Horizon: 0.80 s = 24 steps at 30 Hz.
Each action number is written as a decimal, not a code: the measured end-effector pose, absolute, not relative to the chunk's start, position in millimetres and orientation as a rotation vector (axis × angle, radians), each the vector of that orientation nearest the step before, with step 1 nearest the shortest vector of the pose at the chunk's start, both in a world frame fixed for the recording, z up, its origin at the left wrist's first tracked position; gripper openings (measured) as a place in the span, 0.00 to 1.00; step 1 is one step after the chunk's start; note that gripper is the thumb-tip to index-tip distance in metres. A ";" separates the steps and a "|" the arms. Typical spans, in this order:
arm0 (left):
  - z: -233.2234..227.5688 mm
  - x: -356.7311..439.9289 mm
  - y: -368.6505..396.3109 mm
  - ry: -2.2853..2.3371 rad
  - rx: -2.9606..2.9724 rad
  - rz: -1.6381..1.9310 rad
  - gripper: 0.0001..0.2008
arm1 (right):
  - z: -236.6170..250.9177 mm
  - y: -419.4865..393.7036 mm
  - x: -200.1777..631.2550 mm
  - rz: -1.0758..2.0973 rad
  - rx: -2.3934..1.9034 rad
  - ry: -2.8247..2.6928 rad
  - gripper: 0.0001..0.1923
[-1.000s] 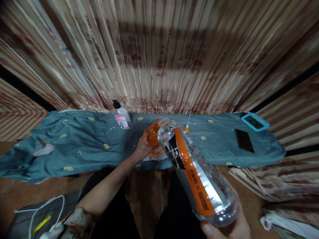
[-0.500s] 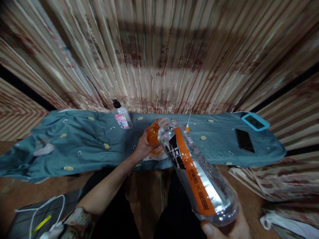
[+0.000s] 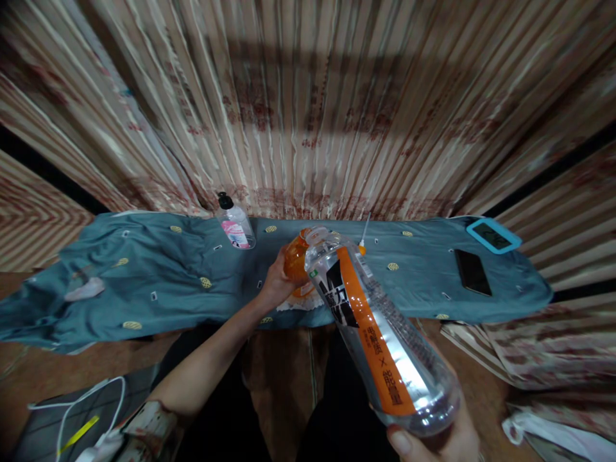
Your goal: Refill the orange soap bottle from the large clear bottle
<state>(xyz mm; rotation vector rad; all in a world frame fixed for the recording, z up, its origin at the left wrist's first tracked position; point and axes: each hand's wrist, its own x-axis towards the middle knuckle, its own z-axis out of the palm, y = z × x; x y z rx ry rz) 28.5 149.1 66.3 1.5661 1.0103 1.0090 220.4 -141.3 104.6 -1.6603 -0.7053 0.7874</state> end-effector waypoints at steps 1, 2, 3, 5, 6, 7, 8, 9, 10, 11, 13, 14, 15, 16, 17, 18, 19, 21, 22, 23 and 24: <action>66.7 28.4 149.1 1.017 1.564 1.006 0.41 | 103.9 -141.8 221.4 0.772 -1.667 -0.717 0.48; 67.2 28.5 149.1 1.022 1.561 1.002 0.41 | 103.2 -142.3 222.5 0.757 -1.673 -0.730 0.46; 67.6 28.6 149.1 1.025 1.557 1.001 0.41 | 102.6 -142.7 223.6 0.745 -1.679 -0.740 0.44; 68.3 28.8 149.1 1.016 1.553 1.002 0.41 | 101.6 -143.2 225.5 0.733 -1.693 -0.761 0.41; 68.6 29.0 149.1 1.008 1.551 1.005 0.41 | 101.2 -143.4 226.1 0.732 -1.700 -0.769 0.41; 68.8 29.1 149.0 1.003 1.548 1.010 0.41 | 101.0 -143.4 226.3 0.723 -1.706 -0.776 0.40; 69.0 29.2 149.0 1.001 1.548 1.013 0.41 | 100.9 -143.4 226.2 0.708 -1.713 -0.780 0.40; 69.0 29.2 148.9 1.002 1.548 1.014 0.41 | 101.0 -143.3 225.9 0.685 -1.718 -0.781 0.40; 68.9 29.2 148.8 1.002 1.547 1.015 0.41 | 101.4 -143.1 225.4 0.670 -1.718 -0.779 0.40; 68.7 29.2 148.8 0.998 1.546 1.016 0.41 | 101.8 -142.8 224.8 0.665 -1.713 -0.776 0.40; 68.1 29.1 148.8 0.987 1.543 1.014 0.41 | 103.1 -142.1 223.8 0.705 -1.689 -0.777 0.40; 67.7 29.1 148.8 0.985 1.541 1.014 0.41 | 103.7 -141.6 223.4 0.739 -1.671 -0.777 0.41; 67.3 29.1 148.9 0.985 1.540 1.014 0.41 | 104.3 -141.1 223.1 0.774 -1.652 -0.775 0.42; 67.0 29.2 149.0 0.986 1.542 1.014 0.41 | 104.7 -140.6 222.7 0.800 -1.634 -0.767 0.43; 66.7 29.3 149.1 0.987 1.543 1.017 0.41 | 105.1 -140.0 222.4 0.823 -1.618 -0.756 0.43; 66.4 29.4 149.3 0.990 1.543 1.021 0.40 | 105.3 -139.6 222.1 0.840 -1.607 -0.744 0.44; 66.3 29.6 149.4 0.992 1.543 1.023 0.40 | 105.4 -139.4 221.9 0.841 -1.600 -0.731 0.45; 66.0 29.8 149.7 0.998 1.545 1.021 0.40 | 105.1 -139.9 222.1 0.802 -1.607 -0.704 0.44; 65.8 30.0 149.9 1.000 1.545 1.018 0.40 | 104.8 -140.6 222.5 0.775 -1.618 -0.695 0.44; 65.5 30.0 150.0 1.000 1.543 1.017 0.40 | 104.3 -141.6 223.1 0.755 -1.630 -0.692 0.44; 65.1 30.1 150.1 0.996 1.542 1.017 0.40 | 103.9 -142.7 223.8 0.736 -1.643 -0.696 0.44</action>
